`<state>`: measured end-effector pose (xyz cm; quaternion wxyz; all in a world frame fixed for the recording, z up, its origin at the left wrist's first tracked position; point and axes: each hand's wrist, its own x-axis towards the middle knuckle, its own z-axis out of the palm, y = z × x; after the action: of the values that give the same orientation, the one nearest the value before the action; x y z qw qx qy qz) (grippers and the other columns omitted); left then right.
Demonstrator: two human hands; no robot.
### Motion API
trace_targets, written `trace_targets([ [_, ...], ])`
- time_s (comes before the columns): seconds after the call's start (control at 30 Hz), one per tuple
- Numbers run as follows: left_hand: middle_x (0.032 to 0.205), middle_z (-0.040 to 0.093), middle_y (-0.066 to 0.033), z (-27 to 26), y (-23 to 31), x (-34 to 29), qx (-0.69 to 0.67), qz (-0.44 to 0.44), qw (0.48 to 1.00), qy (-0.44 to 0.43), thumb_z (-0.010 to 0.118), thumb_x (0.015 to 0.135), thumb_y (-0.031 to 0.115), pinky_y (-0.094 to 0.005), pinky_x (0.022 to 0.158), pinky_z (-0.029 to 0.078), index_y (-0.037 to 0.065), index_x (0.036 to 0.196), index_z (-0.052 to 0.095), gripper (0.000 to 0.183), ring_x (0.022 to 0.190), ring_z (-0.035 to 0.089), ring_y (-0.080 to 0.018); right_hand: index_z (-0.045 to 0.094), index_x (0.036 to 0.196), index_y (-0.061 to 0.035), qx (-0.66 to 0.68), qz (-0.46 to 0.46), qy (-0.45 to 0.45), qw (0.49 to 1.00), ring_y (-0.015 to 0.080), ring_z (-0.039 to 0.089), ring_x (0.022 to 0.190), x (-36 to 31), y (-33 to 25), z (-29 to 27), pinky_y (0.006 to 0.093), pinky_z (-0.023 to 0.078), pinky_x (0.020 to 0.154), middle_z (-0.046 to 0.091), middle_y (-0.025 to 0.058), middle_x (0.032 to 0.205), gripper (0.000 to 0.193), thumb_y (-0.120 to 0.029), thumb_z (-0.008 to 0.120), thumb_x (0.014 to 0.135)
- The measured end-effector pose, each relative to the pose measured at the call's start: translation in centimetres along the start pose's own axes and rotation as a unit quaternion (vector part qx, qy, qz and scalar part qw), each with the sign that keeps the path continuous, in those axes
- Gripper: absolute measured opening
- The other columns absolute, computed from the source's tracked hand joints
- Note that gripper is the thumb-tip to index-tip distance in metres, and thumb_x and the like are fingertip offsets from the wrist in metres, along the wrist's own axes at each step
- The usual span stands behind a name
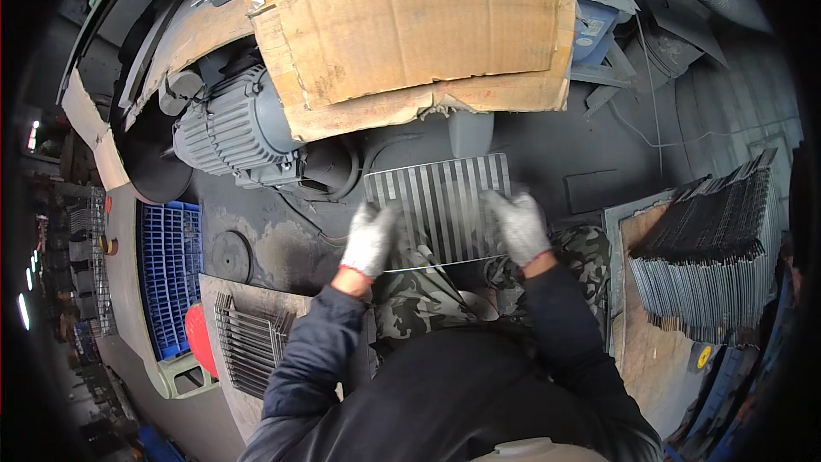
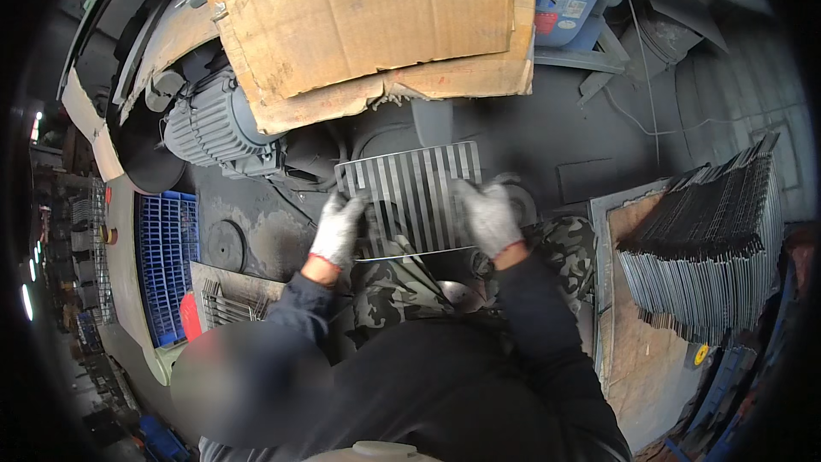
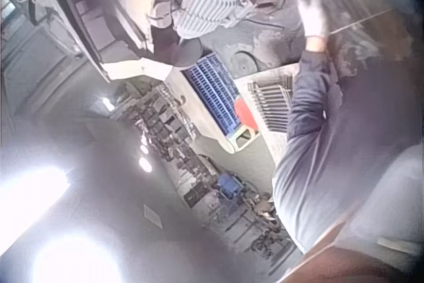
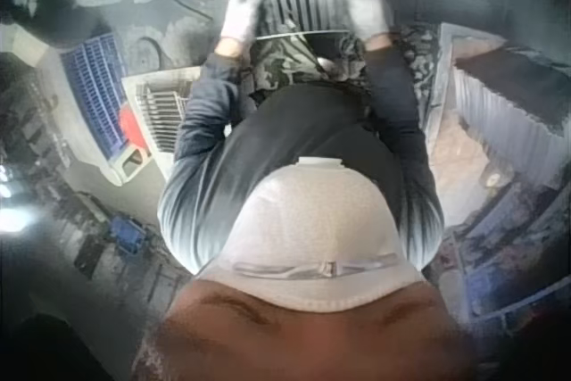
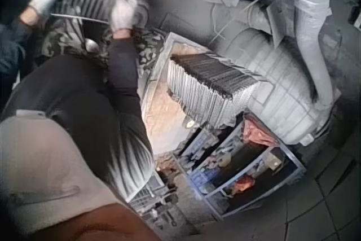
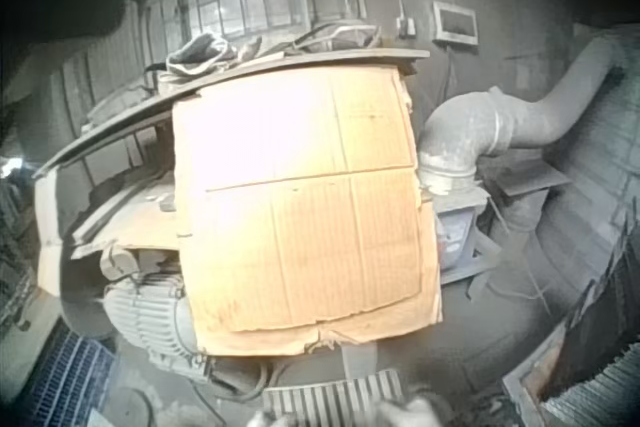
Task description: Inspecting and stacking metal wire grates on a fabrication floor.
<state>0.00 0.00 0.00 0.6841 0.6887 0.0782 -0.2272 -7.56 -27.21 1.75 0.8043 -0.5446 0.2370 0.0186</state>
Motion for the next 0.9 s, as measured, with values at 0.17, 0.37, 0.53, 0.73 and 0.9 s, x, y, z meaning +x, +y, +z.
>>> trace_targets([
  [0.17, 0.088, 0.068, -0.0047, 3.0, 4.1, -1.2, -0.019, -0.024, 0.999, -0.018, 0.070, 0.104, 0.019, -0.0287, 0.057, 0.055, 0.001, 0.121, 0.060, 0.027, 0.066, 0.064, -0.0136, 0.074, 0.110, -0.0035, -0.066, 0.001, 0.053, 0.996, 0.0100, 0.065, 0.073, -1.0, -0.1, -3.0, 0.0282, 0.053, 0.067, 0.072, -0.0013, 0.091, 0.018, -0.020, 0.070, 0.105],
  [0.37, 0.086, 0.067, -0.0035, 9.8, -0.4, 0.3, -0.081, 0.019, 0.994, -0.067, 0.073, 0.104, 0.022, -0.0260, 0.054, 0.051, 0.001, 0.124, 0.057, 0.033, 0.062, 0.064, -0.0109, 0.075, 0.110, -0.0024, -0.045, -0.043, 0.108, 0.992, 0.0116, 0.068, 0.078, -3.1, -5.5, -6.3, 0.0288, 0.056, 0.072, 0.075, 0.0028, 0.095, 0.018, -0.018, 0.069, 0.104],
  [0.53, 0.085, 0.069, -0.0052, 2.0, 2.3, 0.3, -0.009, -0.090, 0.996, -0.016, 0.069, 0.105, 0.024, -0.0287, 0.053, 0.053, 0.003, 0.119, 0.062, 0.027, 0.061, 0.065, -0.0140, 0.076, 0.118, 0.0014, -0.289, -0.229, -0.045, 0.928, 0.0179, 0.074, 0.094, 2.1, 1.0, -6.3, 0.0313, 0.060, 0.084, 0.078, 0.0118, 0.105, 0.028, -0.018, 0.057, 0.110],
  [0.73, 0.092, 0.072, -0.0087, -1.5, 5.1, 2.4, -0.179, -0.206, 0.953, -0.133, 0.065, 0.104, 0.016, -0.0382, 0.067, 0.061, 0.003, 0.113, 0.068, 0.016, 0.078, 0.071, -0.0219, 0.075, 0.123, 0.0003, -0.081, 0.061, -0.097, 0.990, 0.0165, 0.072, 0.085, 0.4, -5.8, -2.6, 0.0300, 0.057, 0.079, 0.077, 0.0116, 0.107, 0.029, -0.019, 0.061, 0.106],
  [0.9, 0.095, 0.074, -0.0079, 9.3, 6.7, 2.9, -0.142, -0.213, 0.936, -0.241, 0.067, 0.104, 0.020, -0.0355, 0.068, 0.060, 0.001, 0.116, 0.073, 0.023, 0.077, 0.072, -0.0218, 0.071, 0.131, 0.0035, 0.037, 0.031, 0.057, 0.997, 0.0164, 0.071, 0.089, -3.8, -10.5, -10.0, 0.0273, 0.056, 0.078, 0.077, 0.0124, 0.112, 0.036, -0.013, 0.060, 0.101],
])
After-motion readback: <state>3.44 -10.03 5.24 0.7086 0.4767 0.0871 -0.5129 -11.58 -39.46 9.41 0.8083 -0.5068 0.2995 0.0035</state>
